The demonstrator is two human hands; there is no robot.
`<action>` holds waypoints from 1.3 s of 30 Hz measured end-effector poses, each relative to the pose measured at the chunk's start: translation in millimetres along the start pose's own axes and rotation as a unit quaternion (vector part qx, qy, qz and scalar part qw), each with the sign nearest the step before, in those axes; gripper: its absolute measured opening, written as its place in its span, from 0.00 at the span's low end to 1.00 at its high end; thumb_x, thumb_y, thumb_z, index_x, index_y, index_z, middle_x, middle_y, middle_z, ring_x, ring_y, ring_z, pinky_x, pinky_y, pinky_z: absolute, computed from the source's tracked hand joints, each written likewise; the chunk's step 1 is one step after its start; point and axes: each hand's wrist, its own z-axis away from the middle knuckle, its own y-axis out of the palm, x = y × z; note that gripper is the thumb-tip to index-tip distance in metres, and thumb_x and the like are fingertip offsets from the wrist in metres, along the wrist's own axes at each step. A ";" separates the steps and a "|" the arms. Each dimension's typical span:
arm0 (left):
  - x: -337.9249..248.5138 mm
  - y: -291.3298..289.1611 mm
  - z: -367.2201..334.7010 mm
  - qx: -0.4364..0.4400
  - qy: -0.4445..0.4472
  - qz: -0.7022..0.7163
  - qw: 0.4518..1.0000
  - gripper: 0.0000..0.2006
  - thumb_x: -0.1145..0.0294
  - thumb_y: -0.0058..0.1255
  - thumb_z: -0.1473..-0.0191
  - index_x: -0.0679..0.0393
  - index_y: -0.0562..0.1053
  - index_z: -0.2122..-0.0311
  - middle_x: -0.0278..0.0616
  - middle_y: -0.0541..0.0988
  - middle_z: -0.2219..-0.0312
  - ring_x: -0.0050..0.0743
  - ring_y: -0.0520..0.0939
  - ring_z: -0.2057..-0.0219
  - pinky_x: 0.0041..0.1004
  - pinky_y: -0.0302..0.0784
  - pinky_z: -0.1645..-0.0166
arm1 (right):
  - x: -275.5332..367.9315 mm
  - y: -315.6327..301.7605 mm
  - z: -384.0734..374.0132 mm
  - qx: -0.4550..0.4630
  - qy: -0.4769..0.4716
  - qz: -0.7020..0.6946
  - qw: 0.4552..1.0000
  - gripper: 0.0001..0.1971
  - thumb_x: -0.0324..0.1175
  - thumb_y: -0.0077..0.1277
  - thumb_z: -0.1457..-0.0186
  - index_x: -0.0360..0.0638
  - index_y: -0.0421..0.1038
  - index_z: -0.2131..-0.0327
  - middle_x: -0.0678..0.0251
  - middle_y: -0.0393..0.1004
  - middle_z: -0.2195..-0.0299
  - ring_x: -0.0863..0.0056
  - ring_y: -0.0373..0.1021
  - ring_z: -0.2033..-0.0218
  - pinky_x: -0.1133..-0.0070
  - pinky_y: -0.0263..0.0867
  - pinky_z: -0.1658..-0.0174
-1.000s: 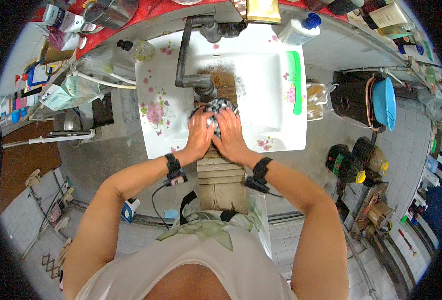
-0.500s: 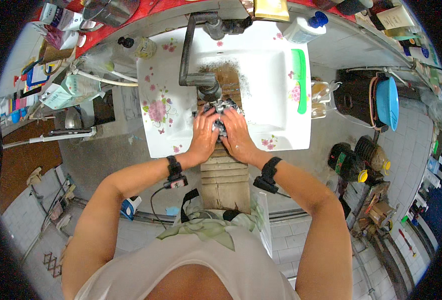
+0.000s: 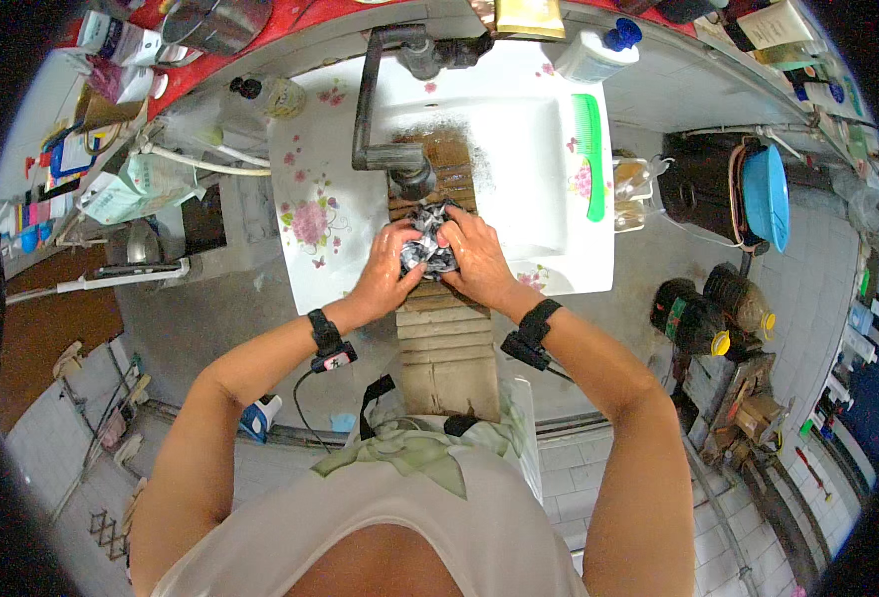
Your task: The person washes a cloth by hand using a washboard in a sink, applying water and rubbing the fabric against the board.
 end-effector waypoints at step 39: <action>111.0 66.9 -97.2 0.054 -0.067 -0.203 0.975 0.31 0.66 0.54 0.39 0.61 0.64 0.32 0.63 0.65 0.34 0.69 0.61 0.30 0.64 0.50 0.26 | -72.2 46.1 -87.0 -0.109 -0.032 0.090 0.989 0.31 0.40 0.55 0.40 0.33 0.65 0.37 0.39 0.67 0.40 0.40 0.63 0.37 0.52 0.58 0.34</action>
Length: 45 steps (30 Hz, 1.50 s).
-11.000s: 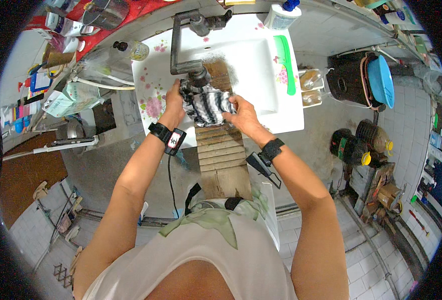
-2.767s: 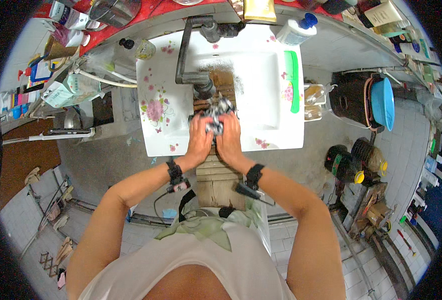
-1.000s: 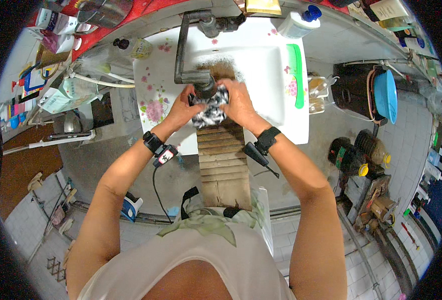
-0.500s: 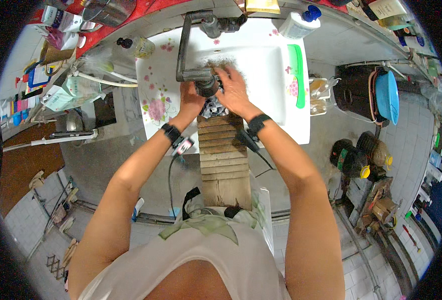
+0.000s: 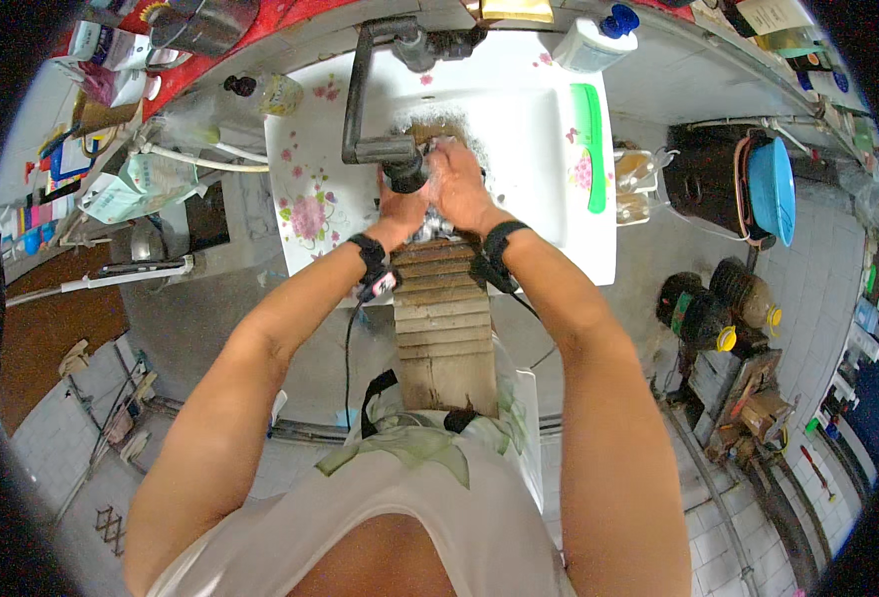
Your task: The person washes a cloth by hand using a washboard in a sink, applying water and rubbing the fabric against the board.
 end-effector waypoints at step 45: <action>-32.0 -16.9 24.5 -0.106 -0.063 0.157 0.980 0.22 0.53 0.49 0.31 0.60 0.73 0.42 0.57 0.73 0.42 0.62 0.70 0.38 0.52 0.61 0.31 | 15.7 -18.7 39.4 0.120 0.082 -0.119 0.982 0.39 0.36 0.65 0.48 0.40 0.61 0.34 0.45 0.64 0.37 0.42 0.58 0.32 0.46 0.49 0.29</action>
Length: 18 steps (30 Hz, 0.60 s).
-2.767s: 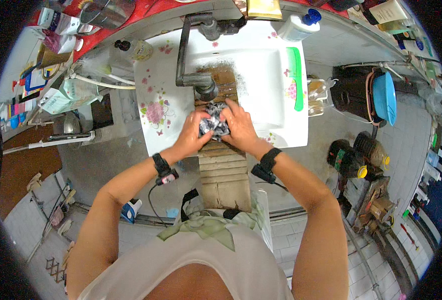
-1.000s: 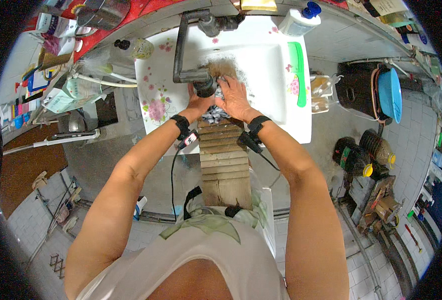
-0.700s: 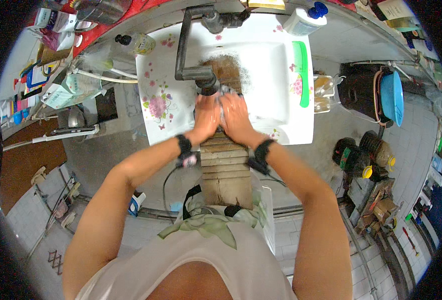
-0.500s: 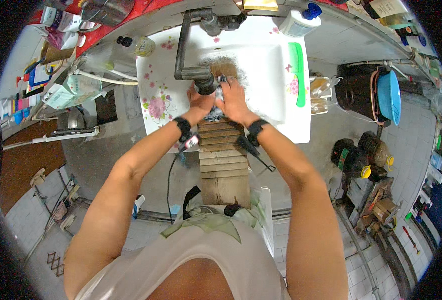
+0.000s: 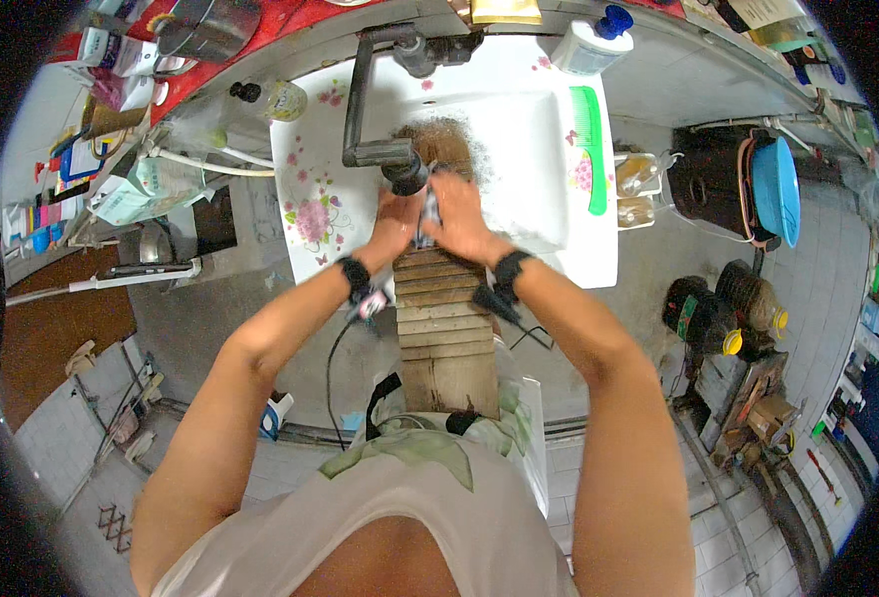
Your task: The person washes a cloth by hand using a washboard in a sink, applying water and rubbing the fabric against the board.
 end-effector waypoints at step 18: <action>-60.4 -24.3 64.8 -0.043 0.044 -0.006 0.998 0.30 0.65 0.52 0.42 0.65 0.64 0.36 0.62 0.68 0.38 0.66 0.64 0.35 0.56 0.57 0.29 | 50.0 -17.2 49.6 -0.024 -0.019 -0.036 0.999 0.60 0.53 0.73 0.56 0.34 0.51 0.27 0.43 0.61 0.33 0.42 0.54 0.29 0.51 0.49 0.29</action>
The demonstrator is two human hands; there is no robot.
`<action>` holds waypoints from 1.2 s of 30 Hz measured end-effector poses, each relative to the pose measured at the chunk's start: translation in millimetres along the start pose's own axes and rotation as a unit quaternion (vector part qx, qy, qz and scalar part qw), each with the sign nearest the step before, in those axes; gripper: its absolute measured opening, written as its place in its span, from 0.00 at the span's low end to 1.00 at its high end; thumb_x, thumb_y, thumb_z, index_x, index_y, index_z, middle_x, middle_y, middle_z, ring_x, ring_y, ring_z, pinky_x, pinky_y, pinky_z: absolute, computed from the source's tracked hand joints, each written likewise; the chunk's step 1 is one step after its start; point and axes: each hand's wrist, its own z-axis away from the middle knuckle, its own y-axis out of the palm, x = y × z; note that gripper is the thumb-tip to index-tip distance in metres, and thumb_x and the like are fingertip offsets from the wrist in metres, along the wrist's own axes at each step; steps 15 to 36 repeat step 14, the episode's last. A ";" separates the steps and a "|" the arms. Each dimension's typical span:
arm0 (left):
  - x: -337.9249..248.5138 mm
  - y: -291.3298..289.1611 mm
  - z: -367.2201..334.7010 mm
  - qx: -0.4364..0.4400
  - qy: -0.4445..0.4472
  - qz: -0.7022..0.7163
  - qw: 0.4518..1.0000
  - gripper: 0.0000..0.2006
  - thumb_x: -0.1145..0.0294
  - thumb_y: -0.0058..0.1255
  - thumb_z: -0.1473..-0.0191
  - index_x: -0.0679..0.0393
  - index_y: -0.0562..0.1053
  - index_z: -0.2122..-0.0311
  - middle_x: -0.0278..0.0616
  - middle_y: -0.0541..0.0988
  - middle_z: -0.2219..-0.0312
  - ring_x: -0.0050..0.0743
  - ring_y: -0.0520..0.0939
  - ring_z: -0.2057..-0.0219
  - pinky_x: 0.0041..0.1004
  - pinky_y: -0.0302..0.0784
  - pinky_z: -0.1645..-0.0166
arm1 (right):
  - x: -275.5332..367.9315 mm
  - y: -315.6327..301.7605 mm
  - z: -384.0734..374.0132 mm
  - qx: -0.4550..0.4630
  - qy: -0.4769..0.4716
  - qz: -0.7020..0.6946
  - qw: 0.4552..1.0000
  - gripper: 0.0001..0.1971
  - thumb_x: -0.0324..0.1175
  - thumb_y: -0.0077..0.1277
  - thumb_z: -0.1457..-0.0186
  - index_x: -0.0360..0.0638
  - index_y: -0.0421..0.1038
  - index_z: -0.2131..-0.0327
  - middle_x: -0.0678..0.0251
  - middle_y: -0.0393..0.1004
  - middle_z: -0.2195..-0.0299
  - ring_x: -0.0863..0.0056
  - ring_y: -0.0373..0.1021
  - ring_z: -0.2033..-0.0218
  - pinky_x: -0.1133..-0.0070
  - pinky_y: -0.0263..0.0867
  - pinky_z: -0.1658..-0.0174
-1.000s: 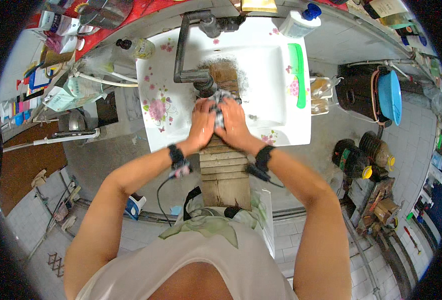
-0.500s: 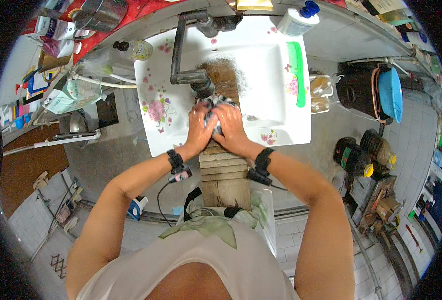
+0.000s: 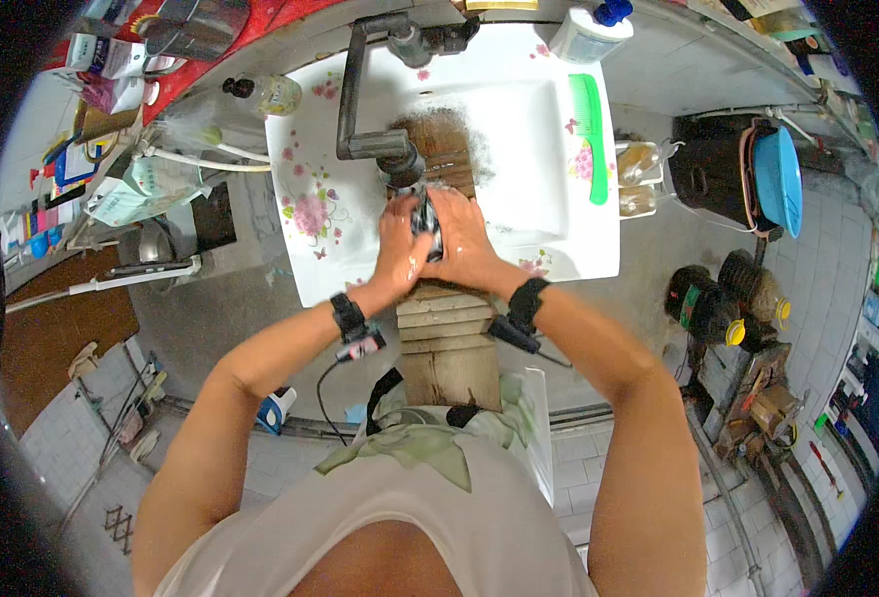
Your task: The person washes a cloth by hand using a washboard in a sink, applying water and rubbing the fabric against the board.
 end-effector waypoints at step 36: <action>68.4 28.7 -53.2 0.066 -0.017 -0.009 0.998 0.32 0.48 0.61 0.42 0.52 0.71 0.37 0.52 0.72 0.42 0.60 0.66 0.38 0.59 0.59 0.35 | -49.4 29.1 -47.8 -0.086 -0.060 0.105 0.989 0.37 0.39 0.73 0.54 0.37 0.67 0.43 0.54 0.71 0.53 0.52 0.69 0.51 0.59 0.65 0.52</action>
